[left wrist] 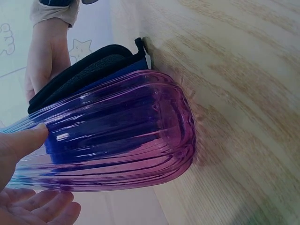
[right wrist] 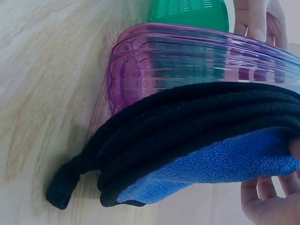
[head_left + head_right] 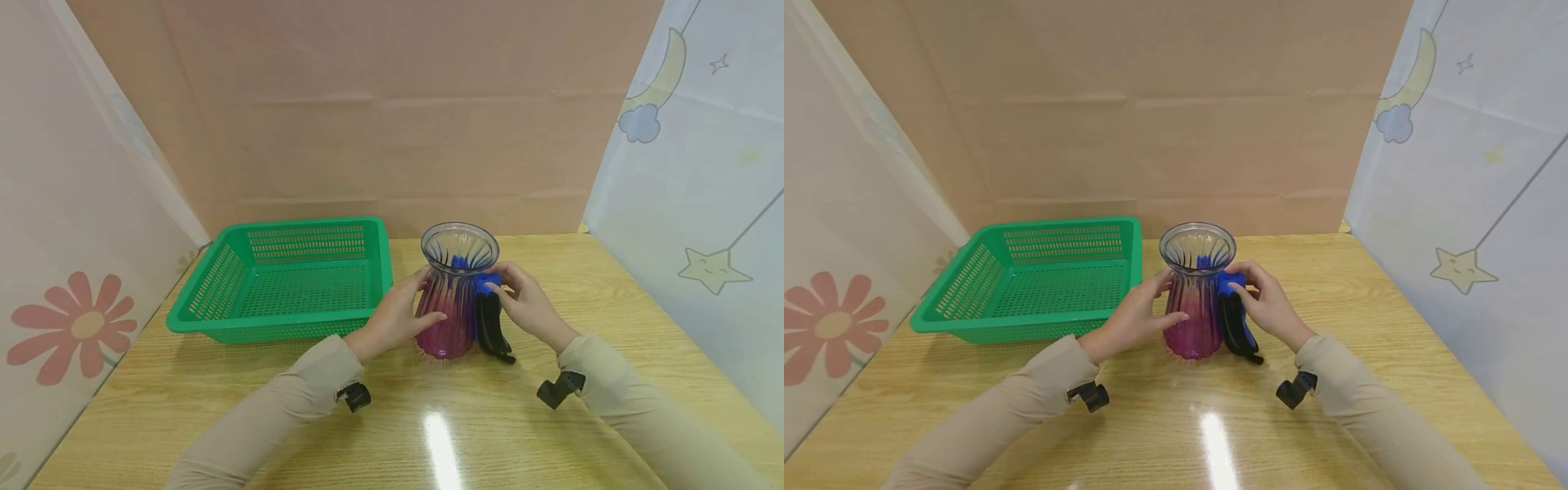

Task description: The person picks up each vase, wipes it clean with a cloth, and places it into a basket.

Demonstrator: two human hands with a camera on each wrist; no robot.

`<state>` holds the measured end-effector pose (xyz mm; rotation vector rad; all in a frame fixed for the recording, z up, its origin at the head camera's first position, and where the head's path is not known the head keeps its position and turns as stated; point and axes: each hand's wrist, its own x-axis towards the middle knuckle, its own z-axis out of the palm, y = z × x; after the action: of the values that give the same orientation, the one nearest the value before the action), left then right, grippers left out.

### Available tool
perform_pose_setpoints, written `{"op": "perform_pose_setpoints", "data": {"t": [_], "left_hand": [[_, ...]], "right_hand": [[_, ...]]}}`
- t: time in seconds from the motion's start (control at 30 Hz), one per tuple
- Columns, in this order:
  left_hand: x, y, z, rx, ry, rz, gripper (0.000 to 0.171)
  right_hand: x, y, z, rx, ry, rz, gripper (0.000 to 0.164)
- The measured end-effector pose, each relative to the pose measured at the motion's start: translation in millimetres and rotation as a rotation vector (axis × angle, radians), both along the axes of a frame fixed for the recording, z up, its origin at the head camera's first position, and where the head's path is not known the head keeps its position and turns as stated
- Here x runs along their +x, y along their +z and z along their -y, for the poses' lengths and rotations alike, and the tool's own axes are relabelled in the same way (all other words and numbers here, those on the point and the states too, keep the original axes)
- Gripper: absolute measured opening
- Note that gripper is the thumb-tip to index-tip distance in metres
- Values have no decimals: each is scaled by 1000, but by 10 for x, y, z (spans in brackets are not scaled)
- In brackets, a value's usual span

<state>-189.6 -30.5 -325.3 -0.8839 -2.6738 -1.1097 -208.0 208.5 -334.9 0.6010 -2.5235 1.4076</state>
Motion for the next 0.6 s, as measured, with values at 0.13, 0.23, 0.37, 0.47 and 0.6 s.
{"op": "perform_pose_setpoints", "data": {"t": [0.13, 0.23, 0.37, 0.47, 0.6], "left_hand": [[6, 10, -2, 2, 3, 9, 77], [3, 10, -4, 6, -2, 9, 76], [-10, -3, -7, 17, -10, 3, 76], [-5, -5, -10, 16, -2, 8, 75], [13, -9, -16, 8, 22, 26, 72]], "right_hand": [[-4, -27, -12, 4, 4, 10, 23], [-2, -50, -19, 8, 4, 22, 24], [2, -68, -16, 9, 0, 26, 25], [6, -63, -9, 16, -10, 21, 24], [9, -26, 4, 26, -29, 17, 23]]}}
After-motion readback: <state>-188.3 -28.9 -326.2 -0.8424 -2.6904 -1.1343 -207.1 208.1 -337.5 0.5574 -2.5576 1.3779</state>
